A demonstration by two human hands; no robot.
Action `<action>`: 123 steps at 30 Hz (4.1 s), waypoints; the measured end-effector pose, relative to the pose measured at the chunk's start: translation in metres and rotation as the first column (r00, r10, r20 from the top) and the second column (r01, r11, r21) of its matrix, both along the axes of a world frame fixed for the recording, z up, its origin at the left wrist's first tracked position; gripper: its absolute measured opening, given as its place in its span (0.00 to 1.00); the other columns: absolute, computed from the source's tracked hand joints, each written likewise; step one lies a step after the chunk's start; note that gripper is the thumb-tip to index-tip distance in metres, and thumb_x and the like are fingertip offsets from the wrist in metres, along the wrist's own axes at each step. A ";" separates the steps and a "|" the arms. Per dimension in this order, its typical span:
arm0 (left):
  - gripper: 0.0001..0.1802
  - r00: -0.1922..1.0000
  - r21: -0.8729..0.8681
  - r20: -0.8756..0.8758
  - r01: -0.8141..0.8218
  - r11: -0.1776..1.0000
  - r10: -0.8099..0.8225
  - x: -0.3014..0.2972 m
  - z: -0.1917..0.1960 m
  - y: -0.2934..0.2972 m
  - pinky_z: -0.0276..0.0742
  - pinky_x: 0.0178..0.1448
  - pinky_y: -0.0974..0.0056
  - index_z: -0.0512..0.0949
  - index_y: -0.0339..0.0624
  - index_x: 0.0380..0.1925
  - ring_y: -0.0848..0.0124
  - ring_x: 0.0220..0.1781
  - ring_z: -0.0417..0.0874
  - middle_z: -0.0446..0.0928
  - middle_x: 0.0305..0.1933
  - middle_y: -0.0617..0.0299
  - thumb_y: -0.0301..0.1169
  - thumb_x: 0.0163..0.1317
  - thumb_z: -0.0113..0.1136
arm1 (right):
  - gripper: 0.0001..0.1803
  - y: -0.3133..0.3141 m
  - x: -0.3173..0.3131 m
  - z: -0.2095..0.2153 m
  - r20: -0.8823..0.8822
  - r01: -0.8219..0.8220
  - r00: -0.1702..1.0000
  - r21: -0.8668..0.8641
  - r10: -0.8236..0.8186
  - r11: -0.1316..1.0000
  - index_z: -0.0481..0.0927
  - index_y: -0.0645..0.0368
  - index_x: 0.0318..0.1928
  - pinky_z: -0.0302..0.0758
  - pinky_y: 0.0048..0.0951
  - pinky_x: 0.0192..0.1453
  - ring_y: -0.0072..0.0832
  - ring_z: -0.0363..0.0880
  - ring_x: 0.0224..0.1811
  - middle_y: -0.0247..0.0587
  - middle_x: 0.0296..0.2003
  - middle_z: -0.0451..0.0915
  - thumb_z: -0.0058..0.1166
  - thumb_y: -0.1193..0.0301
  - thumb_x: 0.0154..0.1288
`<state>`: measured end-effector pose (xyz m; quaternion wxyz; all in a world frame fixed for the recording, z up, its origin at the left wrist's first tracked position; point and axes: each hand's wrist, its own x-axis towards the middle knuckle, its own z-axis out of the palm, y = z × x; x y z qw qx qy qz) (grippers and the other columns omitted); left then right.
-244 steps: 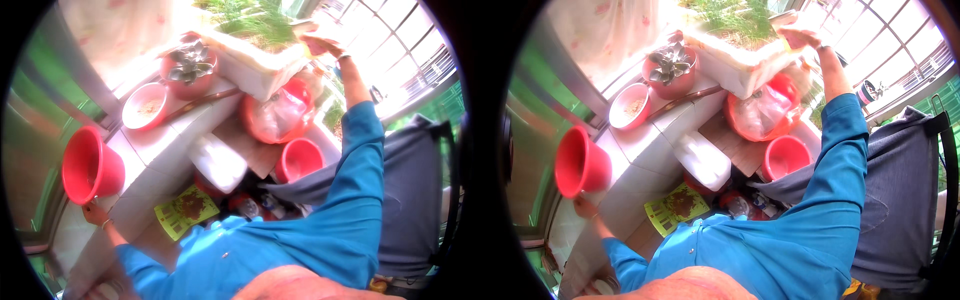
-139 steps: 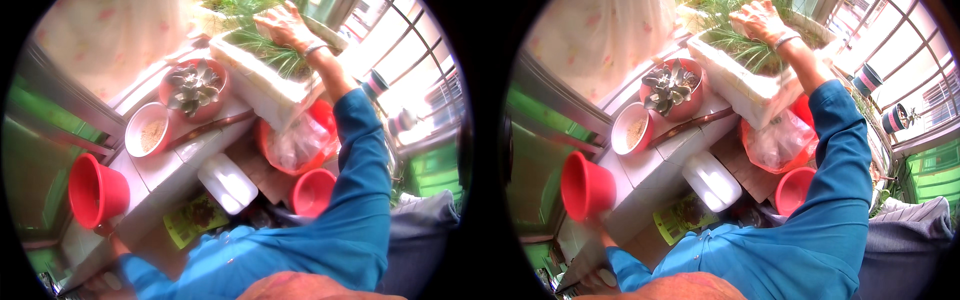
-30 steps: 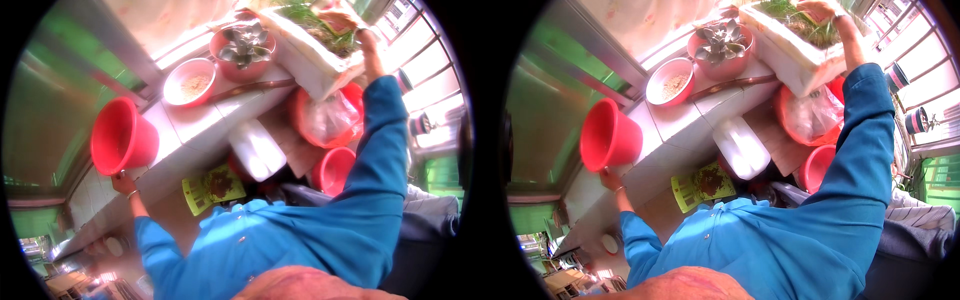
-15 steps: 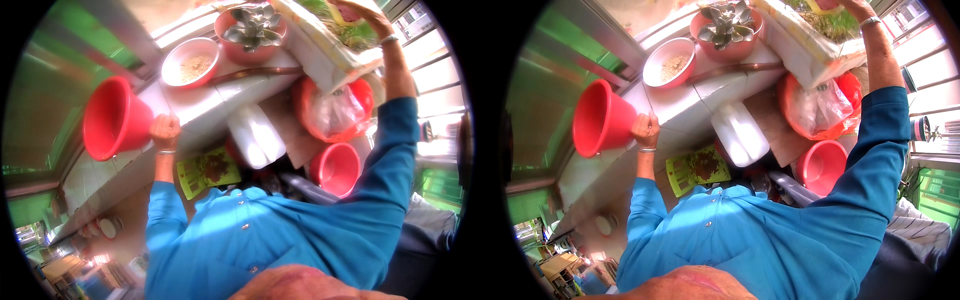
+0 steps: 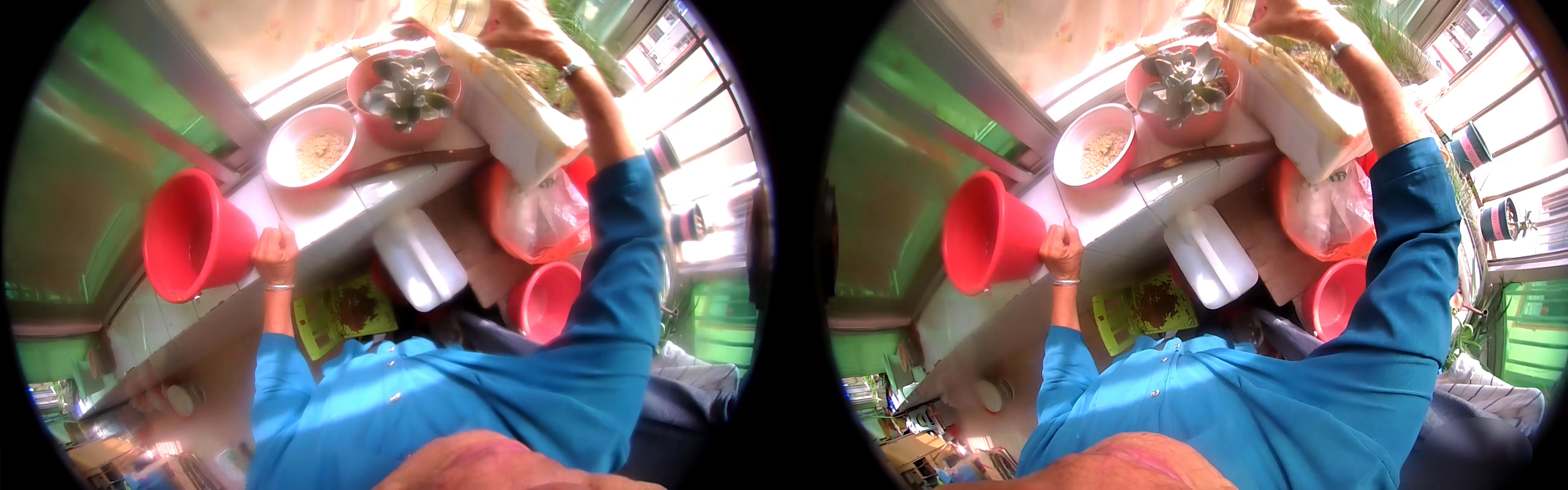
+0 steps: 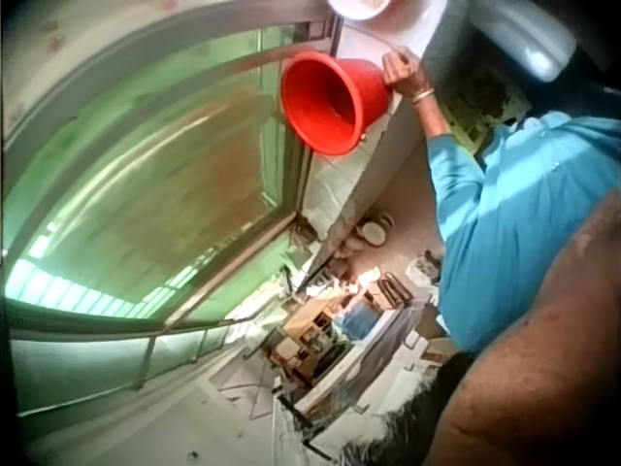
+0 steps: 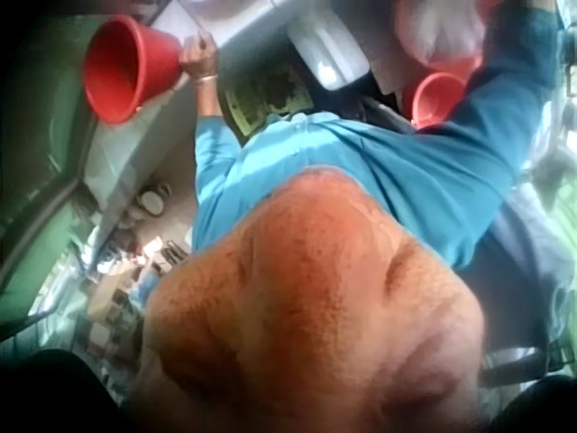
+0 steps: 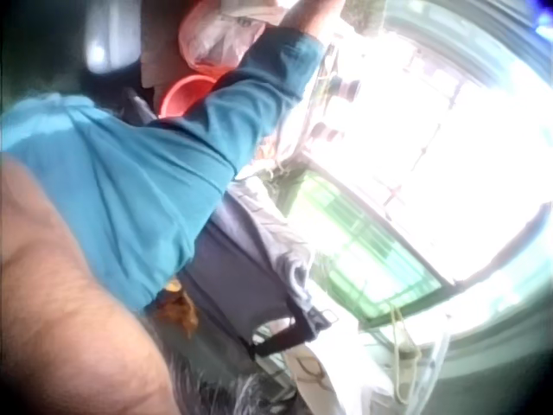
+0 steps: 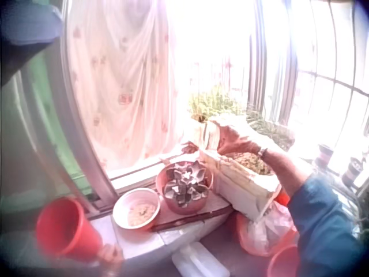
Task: The person waters several potted plants on a balcony ledge using a red bucket and a small metal cup. They scoop water from the bucket and pour it into the soil of various plants, including grass-like plants and a succulent, while moving along the ledge.
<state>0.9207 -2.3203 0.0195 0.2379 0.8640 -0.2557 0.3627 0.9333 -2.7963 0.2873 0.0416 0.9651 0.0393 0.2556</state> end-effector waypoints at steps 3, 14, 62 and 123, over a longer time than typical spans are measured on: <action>0.18 1.000 0.020 -0.013 0.023 1.000 -0.023 -0.001 0.004 -0.004 0.63 0.20 0.54 0.62 0.40 0.15 0.57 0.15 0.68 0.64 0.15 0.57 0.19 0.57 0.61 | 0.45 0.011 0.001 0.000 -0.064 0.049 0.996 -0.110 -0.057 0.993 0.71 0.57 0.63 0.69 0.52 0.58 0.52 0.76 0.53 0.54 0.48 0.79 0.71 0.57 0.41; 0.21 1.000 0.046 0.010 -0.001 0.999 0.001 -0.001 0.002 -0.006 0.58 0.20 0.54 0.59 0.40 0.14 0.58 0.14 0.63 0.59 0.14 0.57 0.16 0.57 0.59 | 0.49 0.005 0.011 -0.006 -0.101 -0.061 0.993 -0.046 0.056 0.997 0.65 0.54 0.69 0.64 0.56 0.59 0.50 0.73 0.55 0.52 0.49 0.78 0.70 0.56 0.44; 0.20 0.992 0.197 -0.125 0.008 0.980 0.017 -0.001 0.006 -0.013 0.52 0.19 0.56 0.58 0.38 0.13 0.60 0.13 0.59 0.55 0.13 0.56 0.11 0.54 0.55 | 0.46 -0.046 -0.023 -0.048 0.163 -0.120 0.984 0.344 0.067 0.931 0.67 0.61 0.67 0.79 0.35 0.62 0.37 0.80 0.58 0.48 0.56 0.79 0.76 0.74 0.45; 0.20 0.999 0.171 -0.021 0.028 0.985 -0.025 -0.001 0.010 -0.014 0.59 0.19 0.55 0.59 0.40 0.13 0.58 0.14 0.64 0.58 0.13 0.56 0.13 0.52 0.58 | 0.44 -0.069 0.000 -0.046 0.356 0.100 0.912 0.284 -0.202 0.954 0.74 0.62 0.62 0.84 0.36 0.54 0.38 0.82 0.53 0.52 0.54 0.79 0.74 0.52 0.47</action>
